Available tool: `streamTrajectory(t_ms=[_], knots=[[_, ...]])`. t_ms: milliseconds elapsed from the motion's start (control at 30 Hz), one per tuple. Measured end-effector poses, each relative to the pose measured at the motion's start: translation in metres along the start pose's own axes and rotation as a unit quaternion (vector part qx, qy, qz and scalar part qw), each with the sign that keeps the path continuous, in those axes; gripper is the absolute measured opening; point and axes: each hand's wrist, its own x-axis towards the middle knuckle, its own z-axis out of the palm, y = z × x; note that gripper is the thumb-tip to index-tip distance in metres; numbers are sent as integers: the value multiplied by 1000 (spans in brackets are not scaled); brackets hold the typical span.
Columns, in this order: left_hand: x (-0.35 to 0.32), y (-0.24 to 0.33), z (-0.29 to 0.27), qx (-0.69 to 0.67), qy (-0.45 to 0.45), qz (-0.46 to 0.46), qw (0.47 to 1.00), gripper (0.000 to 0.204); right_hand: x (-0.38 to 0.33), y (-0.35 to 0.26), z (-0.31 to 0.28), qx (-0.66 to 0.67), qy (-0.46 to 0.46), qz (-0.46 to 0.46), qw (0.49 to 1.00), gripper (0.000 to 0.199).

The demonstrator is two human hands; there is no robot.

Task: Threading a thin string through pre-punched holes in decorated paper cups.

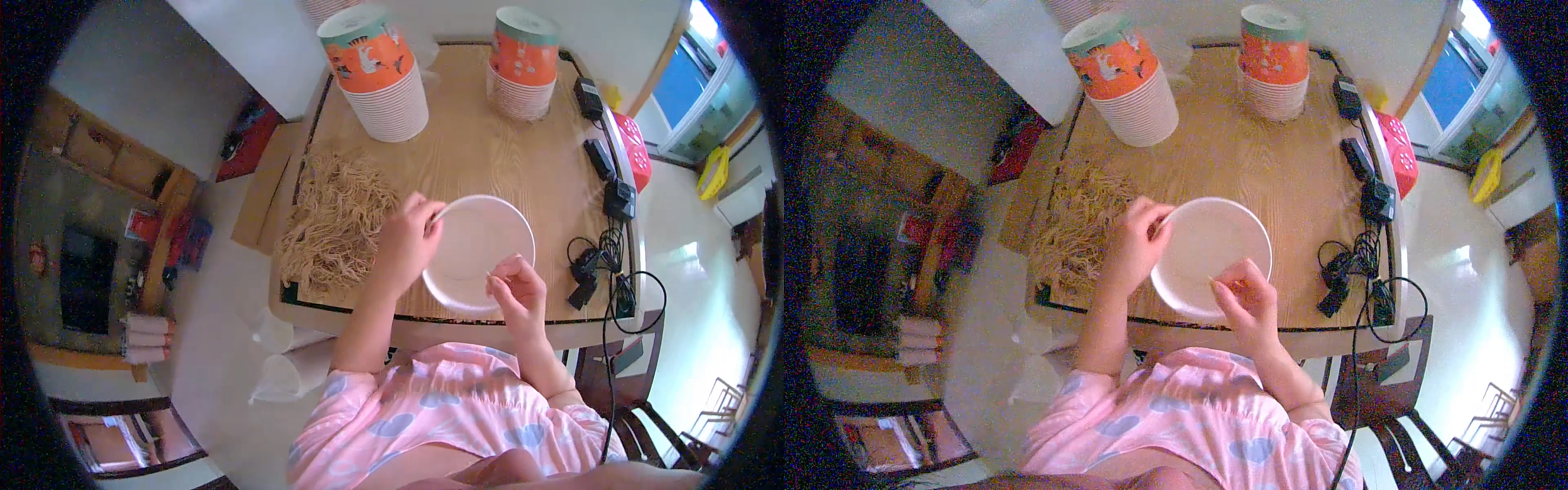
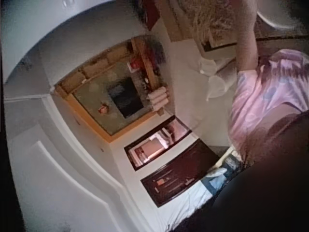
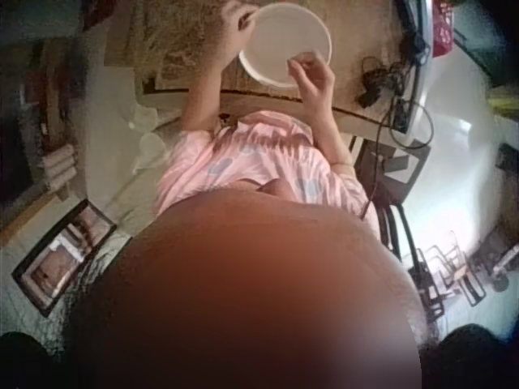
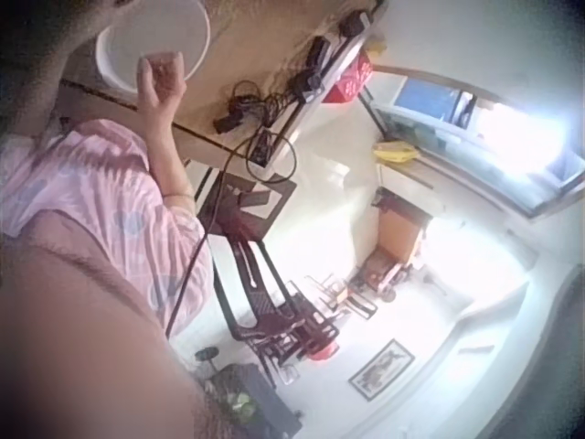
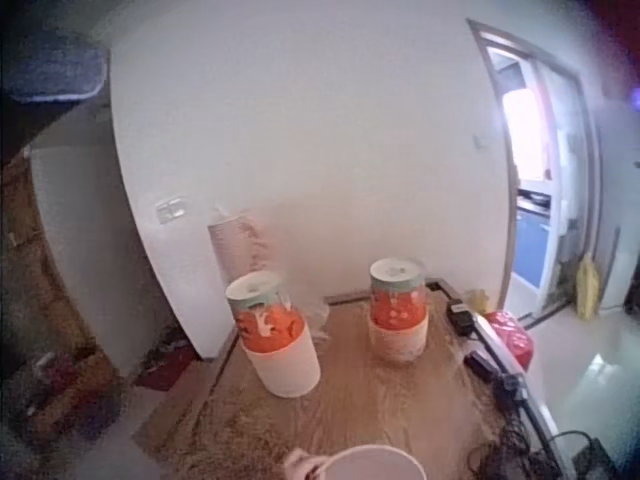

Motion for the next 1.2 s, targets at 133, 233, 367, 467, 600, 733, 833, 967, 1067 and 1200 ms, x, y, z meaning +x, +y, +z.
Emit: streamTrajectory(t_ms=[133, 233, 367, 467, 600, 733, 833, 967, 1067, 1200], knots=[[-49, 21, 2, 64, 50, 95, 992, 25, 0, 5, -2, 121, -55, 105, 986, 6], [-74, 24, 9, 53, 79, 109, 990, 29, -10, 21, -3, 113, -85, 134, 981, 6], [-80, 22, 13, 14, 145, 86, 986, 30, -14, 27, 3, 171, -34, 216, 961, 7], [-78, 18, 15, -11, 140, 29, 990, 25, -2, 23, 14, 262, 10, 266, 927, 6], [-72, 9, 21, -14, 153, 25, 988, 21, 8, 36, 22, 360, 19, 291, 886, 5], [-63, 6, 20, -29, 188, 16, 982, 17, 19, 37, 32, 366, 5, 302, 880, 8], [-60, 5, 19, -41, 189, 11, 981, 15, 26, 40, 44, 364, -15, 301, 881, 9], [-59, 4, 19, -40, 183, 8, 982, 16, 31, 41, 48, 375, -28, 278, 884, 8], [-63, 1, 18, -34, 182, 18, 983, 17, 33, 31, 50, 380, -15, 295, 877, 8], [-65, 5, 18, -48, 169, -5, 984, 18, 32, 33, 49, 383, -26, 282, 879, 8]])
